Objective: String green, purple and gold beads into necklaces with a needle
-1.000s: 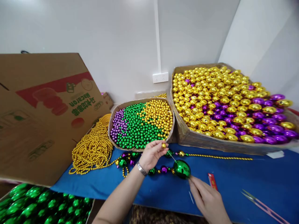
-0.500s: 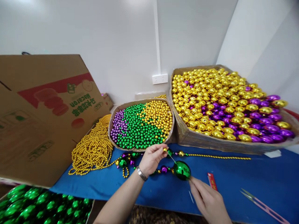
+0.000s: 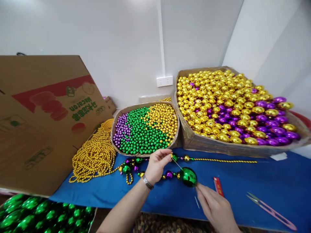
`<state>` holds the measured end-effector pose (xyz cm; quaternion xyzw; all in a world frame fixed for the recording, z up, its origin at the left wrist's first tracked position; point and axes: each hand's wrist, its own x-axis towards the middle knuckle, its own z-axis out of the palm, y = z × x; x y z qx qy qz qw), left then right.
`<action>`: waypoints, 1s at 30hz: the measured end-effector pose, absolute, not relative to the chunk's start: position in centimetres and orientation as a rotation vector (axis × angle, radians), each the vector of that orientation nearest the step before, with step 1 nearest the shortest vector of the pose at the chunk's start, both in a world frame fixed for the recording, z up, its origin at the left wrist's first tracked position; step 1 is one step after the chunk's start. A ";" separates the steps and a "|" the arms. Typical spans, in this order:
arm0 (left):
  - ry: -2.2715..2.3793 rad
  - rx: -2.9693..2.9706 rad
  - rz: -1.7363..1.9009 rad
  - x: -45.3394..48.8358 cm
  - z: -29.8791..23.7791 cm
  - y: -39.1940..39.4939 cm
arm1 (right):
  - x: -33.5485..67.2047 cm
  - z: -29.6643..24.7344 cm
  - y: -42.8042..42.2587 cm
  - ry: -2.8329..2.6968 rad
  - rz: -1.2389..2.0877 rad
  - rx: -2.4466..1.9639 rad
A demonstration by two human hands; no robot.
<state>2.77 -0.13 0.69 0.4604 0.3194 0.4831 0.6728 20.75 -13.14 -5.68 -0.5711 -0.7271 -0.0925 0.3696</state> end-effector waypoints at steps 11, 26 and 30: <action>0.803 1.231 0.827 6.6 -3.2 -3.0 | 21.7 -11.0 -12.8 -1.751 0.116 -1.698; 0.567 1.652 0.888 8.5 2.7 -2.6 | 22.5 -4.3 -11.1 -1.612 0.448 -1.483; 0.378 2.041 0.656 8.5 -1.6 -2.4 | 22.7 -4.0 -11.6 -1.456 0.556 -1.543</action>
